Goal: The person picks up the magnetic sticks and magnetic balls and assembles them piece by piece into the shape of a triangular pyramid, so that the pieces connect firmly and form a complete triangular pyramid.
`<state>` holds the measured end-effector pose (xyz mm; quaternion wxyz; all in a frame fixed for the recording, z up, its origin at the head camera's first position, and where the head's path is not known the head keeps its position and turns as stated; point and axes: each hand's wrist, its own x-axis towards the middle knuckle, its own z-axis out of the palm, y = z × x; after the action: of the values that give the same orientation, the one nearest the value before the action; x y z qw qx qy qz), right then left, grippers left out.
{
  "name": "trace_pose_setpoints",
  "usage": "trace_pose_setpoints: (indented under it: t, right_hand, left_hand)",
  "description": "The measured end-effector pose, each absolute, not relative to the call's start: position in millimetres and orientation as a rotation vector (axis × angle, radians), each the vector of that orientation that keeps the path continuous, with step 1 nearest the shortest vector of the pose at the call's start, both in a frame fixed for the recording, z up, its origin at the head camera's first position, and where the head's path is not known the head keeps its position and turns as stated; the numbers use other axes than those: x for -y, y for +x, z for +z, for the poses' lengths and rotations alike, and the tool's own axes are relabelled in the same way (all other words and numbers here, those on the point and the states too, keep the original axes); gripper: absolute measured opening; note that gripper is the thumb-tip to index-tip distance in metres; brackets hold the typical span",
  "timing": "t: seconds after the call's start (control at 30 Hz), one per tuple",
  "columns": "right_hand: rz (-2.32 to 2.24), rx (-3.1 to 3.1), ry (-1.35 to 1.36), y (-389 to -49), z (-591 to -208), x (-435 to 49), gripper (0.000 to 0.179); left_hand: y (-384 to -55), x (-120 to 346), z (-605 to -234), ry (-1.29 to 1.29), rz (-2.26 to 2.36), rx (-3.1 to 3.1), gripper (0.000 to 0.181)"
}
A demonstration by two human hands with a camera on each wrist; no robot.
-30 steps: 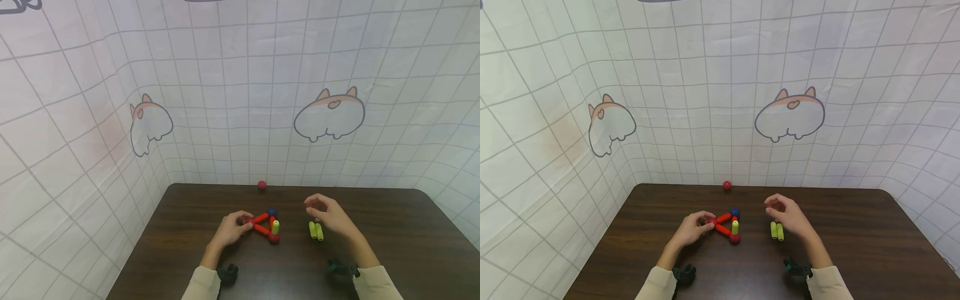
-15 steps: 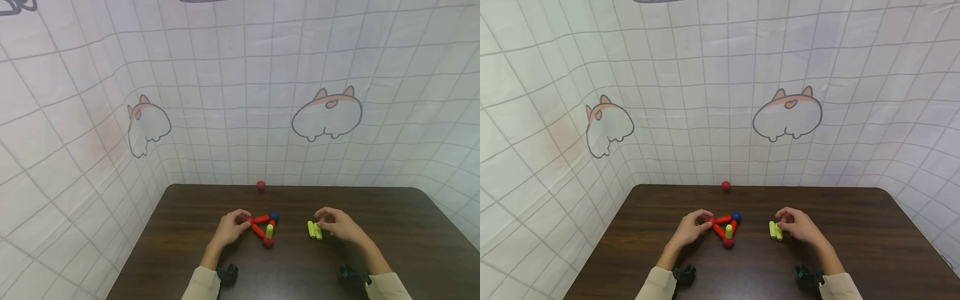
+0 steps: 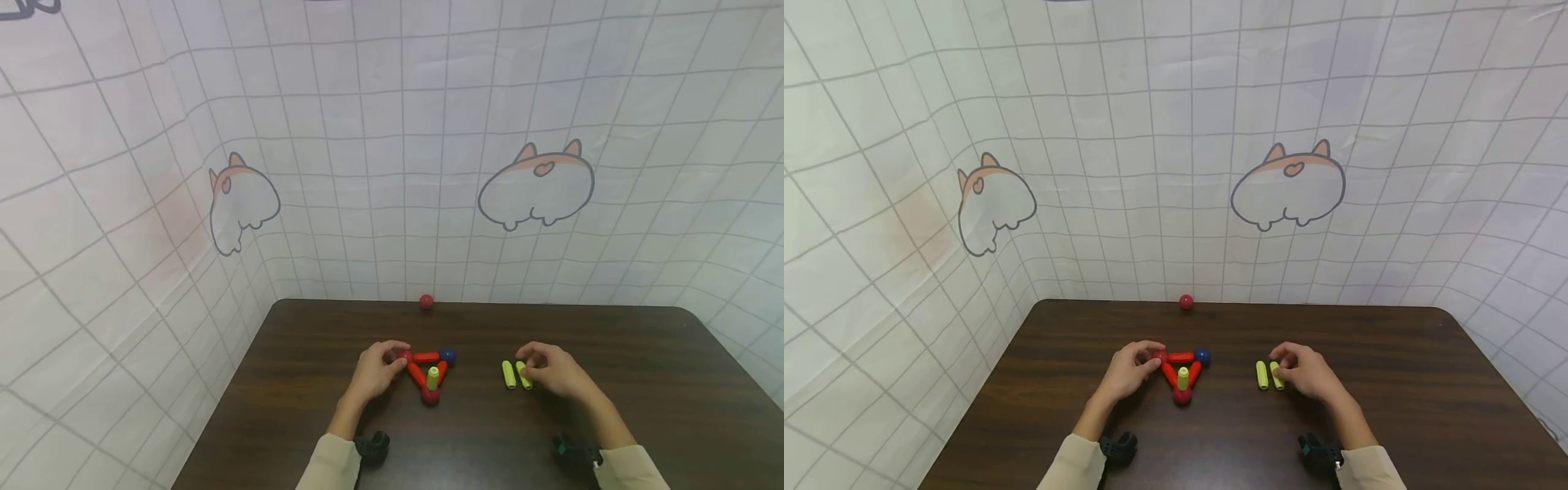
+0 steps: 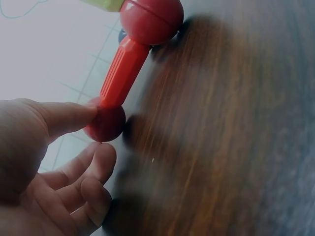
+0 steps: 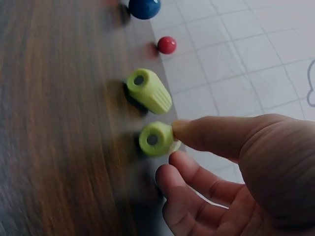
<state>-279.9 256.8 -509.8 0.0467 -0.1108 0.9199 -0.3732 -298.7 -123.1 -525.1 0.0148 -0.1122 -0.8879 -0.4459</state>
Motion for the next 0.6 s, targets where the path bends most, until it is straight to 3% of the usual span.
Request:
trace_pose_setpoints:
  t: [0.33, 0.6]
  right_hand:
    - [-1.107, -2.813, -0.309, -278.4, -507.0, -262.0, 0.031]
    - [-1.054, -2.828, -0.283, -275.8, -505.2, -259.5, 0.036]
  left_hand:
    - [-298.8, 120.7, -525.9, -0.329, -1.462, 2.731, 0.026]
    - [-297.8, 120.5, -523.8, -0.492, -1.445, 2.785, 0.040]
